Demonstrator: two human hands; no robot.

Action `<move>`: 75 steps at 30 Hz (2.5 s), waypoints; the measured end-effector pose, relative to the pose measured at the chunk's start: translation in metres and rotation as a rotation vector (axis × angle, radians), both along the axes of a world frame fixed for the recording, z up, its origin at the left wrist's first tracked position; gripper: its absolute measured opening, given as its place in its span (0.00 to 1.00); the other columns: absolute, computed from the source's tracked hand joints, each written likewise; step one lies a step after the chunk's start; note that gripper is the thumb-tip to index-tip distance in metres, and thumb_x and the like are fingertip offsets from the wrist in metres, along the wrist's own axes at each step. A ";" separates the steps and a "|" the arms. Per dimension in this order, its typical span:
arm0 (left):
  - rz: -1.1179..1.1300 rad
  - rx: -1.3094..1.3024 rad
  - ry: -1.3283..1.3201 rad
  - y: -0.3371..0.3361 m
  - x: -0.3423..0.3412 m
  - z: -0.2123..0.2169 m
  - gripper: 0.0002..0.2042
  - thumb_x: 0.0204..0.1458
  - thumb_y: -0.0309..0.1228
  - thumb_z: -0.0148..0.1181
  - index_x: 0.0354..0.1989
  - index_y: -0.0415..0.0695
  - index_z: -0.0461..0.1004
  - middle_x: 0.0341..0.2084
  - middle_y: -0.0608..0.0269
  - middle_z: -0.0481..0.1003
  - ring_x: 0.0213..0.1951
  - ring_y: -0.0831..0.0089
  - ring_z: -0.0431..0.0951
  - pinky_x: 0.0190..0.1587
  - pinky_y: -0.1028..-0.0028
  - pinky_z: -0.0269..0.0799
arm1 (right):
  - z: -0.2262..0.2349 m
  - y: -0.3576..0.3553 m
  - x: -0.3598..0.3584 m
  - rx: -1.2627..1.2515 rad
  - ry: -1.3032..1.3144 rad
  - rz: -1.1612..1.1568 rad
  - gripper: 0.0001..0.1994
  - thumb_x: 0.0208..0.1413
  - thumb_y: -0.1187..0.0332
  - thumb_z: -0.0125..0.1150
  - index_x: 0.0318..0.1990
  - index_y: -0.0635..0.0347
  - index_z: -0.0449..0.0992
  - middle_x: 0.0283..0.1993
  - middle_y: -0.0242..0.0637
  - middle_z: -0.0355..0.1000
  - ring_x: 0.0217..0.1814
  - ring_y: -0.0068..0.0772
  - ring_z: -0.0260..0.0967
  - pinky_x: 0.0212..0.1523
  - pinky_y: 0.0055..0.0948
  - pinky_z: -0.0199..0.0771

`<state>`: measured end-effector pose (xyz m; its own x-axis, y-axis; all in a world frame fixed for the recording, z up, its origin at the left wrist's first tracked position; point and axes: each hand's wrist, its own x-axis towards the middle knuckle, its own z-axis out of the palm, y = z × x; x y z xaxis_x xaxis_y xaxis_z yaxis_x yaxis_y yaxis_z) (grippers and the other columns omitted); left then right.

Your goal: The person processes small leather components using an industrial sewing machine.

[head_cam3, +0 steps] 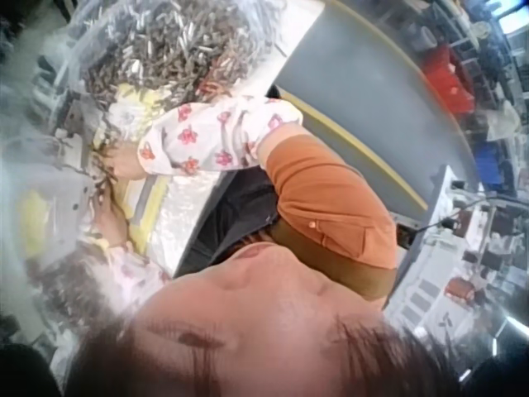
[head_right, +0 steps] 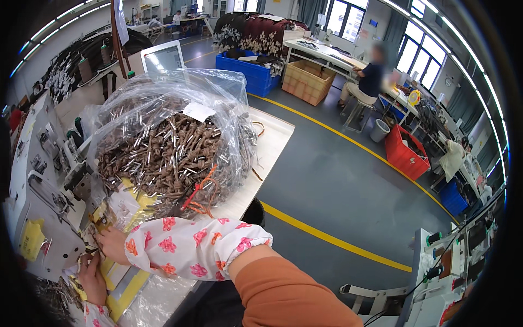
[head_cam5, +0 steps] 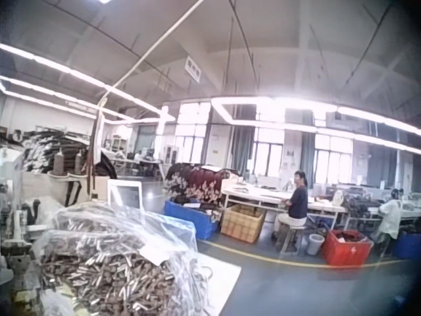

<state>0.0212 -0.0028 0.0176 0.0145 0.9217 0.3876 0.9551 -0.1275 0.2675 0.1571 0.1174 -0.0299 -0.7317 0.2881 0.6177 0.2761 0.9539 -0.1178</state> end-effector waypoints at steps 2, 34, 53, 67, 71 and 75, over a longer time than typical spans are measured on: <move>0.007 0.010 -0.008 0.000 0.000 0.000 0.17 0.42 0.15 0.47 0.42 0.37 0.74 0.33 0.50 0.70 0.35 0.52 0.73 0.36 0.62 0.67 | 0.006 0.000 0.004 -0.012 -0.057 0.012 0.07 0.40 0.71 0.56 0.25 0.64 0.77 0.36 0.36 0.68 0.42 0.35 0.63 0.40 0.31 0.61; 0.125 0.123 -0.047 0.004 0.012 -0.005 0.12 0.48 0.19 0.47 0.41 0.36 0.73 0.38 0.44 0.73 0.40 0.48 0.72 0.43 0.60 0.67 | 0.051 0.031 0.036 -0.017 0.128 0.035 0.04 0.41 0.70 0.56 0.22 0.60 0.70 0.26 0.38 0.67 0.29 0.40 0.69 0.32 0.36 0.69; 0.080 0.091 -0.107 -0.007 -0.008 -0.007 0.16 0.45 0.16 0.44 0.43 0.36 0.72 0.38 0.39 0.72 0.40 0.44 0.72 0.44 0.59 0.67 | 0.126 0.170 0.169 0.528 -0.412 -0.593 0.08 0.46 0.69 0.53 0.35 0.54 0.75 0.37 0.32 0.71 0.44 0.32 0.68 0.41 0.29 0.67; 0.075 0.076 -0.227 -0.010 -0.001 0.007 0.09 0.48 0.19 0.52 0.37 0.39 0.75 0.26 0.51 0.73 0.29 0.55 0.74 0.30 0.66 0.69 | 0.143 0.072 0.110 0.379 0.009 0.030 0.09 0.40 0.73 0.55 0.33 0.57 0.75 0.27 0.32 0.67 0.32 0.34 0.68 0.31 0.33 0.68; 0.003 0.158 -0.284 0.004 0.002 -0.005 0.10 0.47 0.19 0.53 0.38 0.40 0.75 0.28 0.51 0.74 0.29 0.54 0.75 0.31 0.64 0.70 | 0.076 0.017 0.063 0.165 -0.071 0.309 0.10 0.40 0.72 0.56 0.34 0.57 0.75 0.26 0.32 0.67 0.29 0.35 0.68 0.30 0.33 0.68; 0.017 0.181 -0.282 -0.008 0.000 0.006 0.12 0.47 0.18 0.51 0.39 0.40 0.74 0.30 0.51 0.74 0.31 0.54 0.76 0.33 0.65 0.71 | 0.044 -0.016 0.026 0.036 -0.100 0.498 0.10 0.42 0.68 0.57 0.34 0.60 0.74 0.31 0.36 0.69 0.33 0.37 0.69 0.31 0.36 0.69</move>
<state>0.0215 -0.0110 0.0232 -0.1312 0.8366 0.5319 0.8491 -0.1821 0.4958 0.1831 0.1011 0.0140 -0.8308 -0.1307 0.5410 -0.2048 0.9756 -0.0787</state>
